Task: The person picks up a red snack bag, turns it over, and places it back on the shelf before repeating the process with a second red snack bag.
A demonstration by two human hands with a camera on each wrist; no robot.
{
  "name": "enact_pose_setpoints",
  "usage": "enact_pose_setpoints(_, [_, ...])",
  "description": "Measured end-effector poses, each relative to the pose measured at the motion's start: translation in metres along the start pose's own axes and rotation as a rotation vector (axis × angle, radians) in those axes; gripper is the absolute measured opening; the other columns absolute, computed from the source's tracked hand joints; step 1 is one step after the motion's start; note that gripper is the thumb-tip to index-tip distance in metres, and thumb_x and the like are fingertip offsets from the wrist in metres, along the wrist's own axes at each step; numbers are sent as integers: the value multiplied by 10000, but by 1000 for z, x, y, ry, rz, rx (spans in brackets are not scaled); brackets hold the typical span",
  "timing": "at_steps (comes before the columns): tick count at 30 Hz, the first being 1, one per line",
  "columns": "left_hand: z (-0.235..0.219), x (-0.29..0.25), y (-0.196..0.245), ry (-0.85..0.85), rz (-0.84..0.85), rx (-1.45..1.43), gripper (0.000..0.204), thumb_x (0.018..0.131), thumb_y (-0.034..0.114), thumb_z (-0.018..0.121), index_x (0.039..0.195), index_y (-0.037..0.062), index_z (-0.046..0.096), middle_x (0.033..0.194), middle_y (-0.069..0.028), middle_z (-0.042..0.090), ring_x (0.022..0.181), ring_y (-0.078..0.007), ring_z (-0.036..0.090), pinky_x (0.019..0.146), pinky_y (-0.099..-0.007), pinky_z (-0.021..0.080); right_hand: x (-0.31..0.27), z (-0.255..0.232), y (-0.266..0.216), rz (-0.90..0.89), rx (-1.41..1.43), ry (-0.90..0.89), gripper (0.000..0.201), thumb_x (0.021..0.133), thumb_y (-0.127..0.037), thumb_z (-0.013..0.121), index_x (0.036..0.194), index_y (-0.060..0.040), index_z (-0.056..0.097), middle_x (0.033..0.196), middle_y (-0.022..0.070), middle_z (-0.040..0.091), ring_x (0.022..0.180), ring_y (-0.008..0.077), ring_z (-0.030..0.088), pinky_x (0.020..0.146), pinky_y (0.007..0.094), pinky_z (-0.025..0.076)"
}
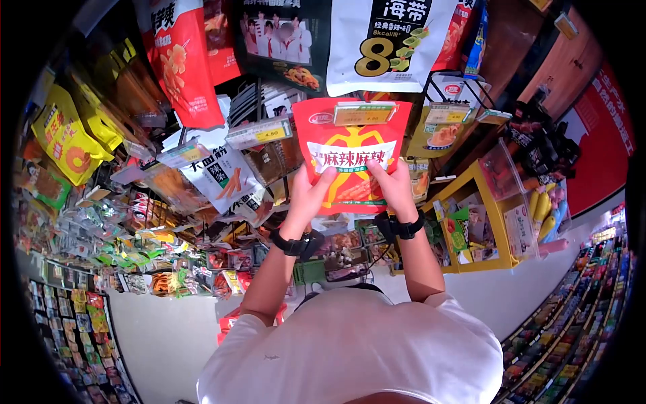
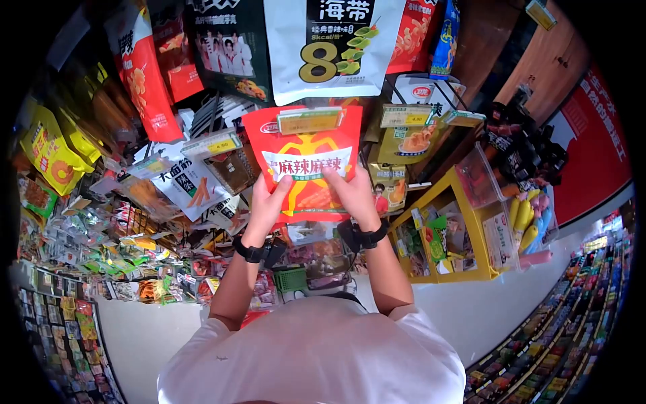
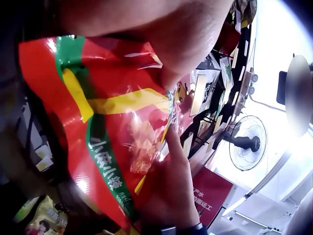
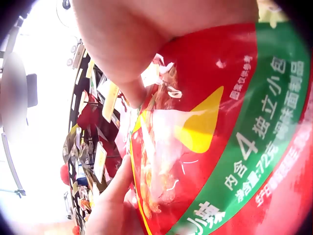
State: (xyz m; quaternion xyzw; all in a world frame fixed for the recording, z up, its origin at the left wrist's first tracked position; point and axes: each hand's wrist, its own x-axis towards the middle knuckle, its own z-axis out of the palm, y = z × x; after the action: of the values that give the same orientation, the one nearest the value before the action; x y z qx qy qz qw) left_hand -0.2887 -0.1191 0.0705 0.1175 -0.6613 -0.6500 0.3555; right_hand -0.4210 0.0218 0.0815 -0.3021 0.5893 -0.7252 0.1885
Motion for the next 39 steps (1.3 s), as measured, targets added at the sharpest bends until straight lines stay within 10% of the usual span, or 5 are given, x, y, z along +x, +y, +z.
enact_pose_setpoints(39, [9, -16, -6, 157, 59, 230, 289, 886, 129, 682, 1125, -12, 603, 1026, -73, 689, 926, -120, 641, 809, -285, 510, 21, -32, 4, -104, -9, -282, 233, 854, -96, 723, 1037, 31, 655, 915, 85, 719, 809, 112, 666, 707, 269, 526])
